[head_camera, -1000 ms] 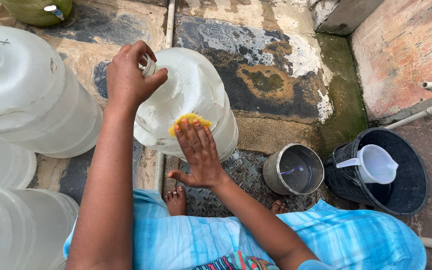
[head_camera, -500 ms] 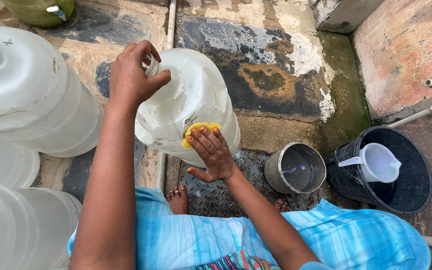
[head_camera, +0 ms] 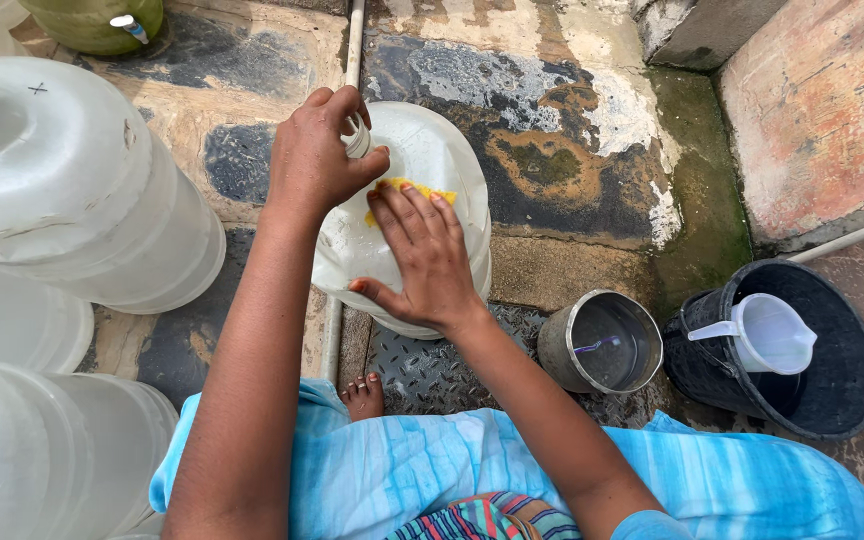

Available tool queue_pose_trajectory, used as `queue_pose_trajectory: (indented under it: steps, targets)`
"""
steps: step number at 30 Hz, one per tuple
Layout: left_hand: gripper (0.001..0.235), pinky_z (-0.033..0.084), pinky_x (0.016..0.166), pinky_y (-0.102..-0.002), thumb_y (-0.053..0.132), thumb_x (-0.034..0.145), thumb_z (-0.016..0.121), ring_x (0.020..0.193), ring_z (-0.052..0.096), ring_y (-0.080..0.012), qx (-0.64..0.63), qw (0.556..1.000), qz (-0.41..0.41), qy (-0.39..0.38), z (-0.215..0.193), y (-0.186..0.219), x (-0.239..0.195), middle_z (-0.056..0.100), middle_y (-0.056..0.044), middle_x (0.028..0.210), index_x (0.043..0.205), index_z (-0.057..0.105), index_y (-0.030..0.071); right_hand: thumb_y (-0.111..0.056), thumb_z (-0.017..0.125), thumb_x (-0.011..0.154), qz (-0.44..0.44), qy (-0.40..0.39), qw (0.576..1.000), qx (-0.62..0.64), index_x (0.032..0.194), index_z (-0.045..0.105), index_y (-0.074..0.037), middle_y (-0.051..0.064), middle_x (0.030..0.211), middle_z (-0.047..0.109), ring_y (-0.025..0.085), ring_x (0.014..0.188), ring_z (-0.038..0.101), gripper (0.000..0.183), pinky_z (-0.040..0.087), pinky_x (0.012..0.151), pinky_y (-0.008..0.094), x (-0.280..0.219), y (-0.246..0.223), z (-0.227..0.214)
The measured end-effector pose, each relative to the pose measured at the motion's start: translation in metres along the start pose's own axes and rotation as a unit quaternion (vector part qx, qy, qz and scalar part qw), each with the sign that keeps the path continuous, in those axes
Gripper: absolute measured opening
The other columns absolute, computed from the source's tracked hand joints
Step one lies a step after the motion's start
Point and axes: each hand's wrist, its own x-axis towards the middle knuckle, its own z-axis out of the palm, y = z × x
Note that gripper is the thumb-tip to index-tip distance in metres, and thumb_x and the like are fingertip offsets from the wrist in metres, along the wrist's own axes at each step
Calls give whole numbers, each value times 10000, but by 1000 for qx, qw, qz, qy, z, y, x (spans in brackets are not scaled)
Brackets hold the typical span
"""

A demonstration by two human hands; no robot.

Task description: The person scrubs the inside neck of a large plastic water jug with a toothbrush and wipes the exterior surface of the jug using a yellow sponge.

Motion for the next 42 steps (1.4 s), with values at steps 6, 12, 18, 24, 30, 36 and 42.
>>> queue_pose_trajectory:
  steps: [6, 12, 18, 24, 30, 36, 42]
  targets:
    - [366, 571, 742, -420, 307, 710, 876, 864, 728, -273, 11, 999, 42, -21, -4, -9, 6, 688, -86, 922, 949, 675, 115, -791, 356, 1017, -193, 46, 961, -194, 1671, 272, -127, 80, 1733, 221, 249, 1616, 142, 936, 23, 1321, 444, -51, -26, 35]
    - [405, 592, 782, -403, 332, 733, 865, 888, 723, -262, -42, 997, 16, -58, -29, -34, 5, 676, -80, 999, 1007, 669, 105, -718, 401, 1075, -139, 127, 981, -48, 1693, 87, -117, 138, 1764, 39, 334, 1655, 21, 917, 39, 1372, 496, -87, 53, 86]
    - [424, 578, 772, -440, 325, 712, 877, 951, 692, -287, -43, 994, -5, -104, -38, -47, 4, 685, -76, 1067, 1014, 675, 107, -717, 294, 1056, -40, 168, 977, 123, 1686, 21, -63, 184, 1752, 10, 377, 1648, 5, 948, 53, 1363, 542, -79, 31, 90]
    - [419, 574, 920, -431, 341, 757, 859, 1086, 686, -300, -85, 988, 41, -120, -48, -58, 0, 690, -99, 1123, 1057, 678, 110, -805, 81, 998, 137, 134, 907, 376, 1673, 147, -45, 170, 1762, 162, 316, 1656, 133, 1018, 120, 1364, 487, -7, 66, 66]
    - [506, 542, 838, -475, 408, 718, 896, 967, 698, -350, 29, 973, -181, -142, -67, -51, -3, 699, -161, 1037, 1092, 691, 137, -790, 63, 1022, 119, 134, 935, 305, 1672, 78, -45, 183, 1778, 131, 328, 1663, 109, 989, 79, 1388, 498, -37, 37, 68]
    - [374, 561, 776, -437, 352, 748, 863, 816, 714, -297, 64, 990, -105, -73, -58, -38, -6, 722, -102, 1029, 968, 704, 94, -789, 89, 1013, 86, 151, 938, 301, 1677, 108, -109, 155, 1763, 150, 318, 1663, 136, 950, 96, 1380, 502, -41, 17, 59]
    - [291, 567, 763, -422, 303, 748, 878, 856, 705, -264, 82, 994, -42, -56, -53, -46, -13, 724, -80, 986, 897, 726, 104, -947, 64, 773, 199, -78, 772, 598, 1660, 150, -110, 184, 1714, 190, 337, 1566, 254, 1222, 257, 1254, 456, 53, 112, 75]
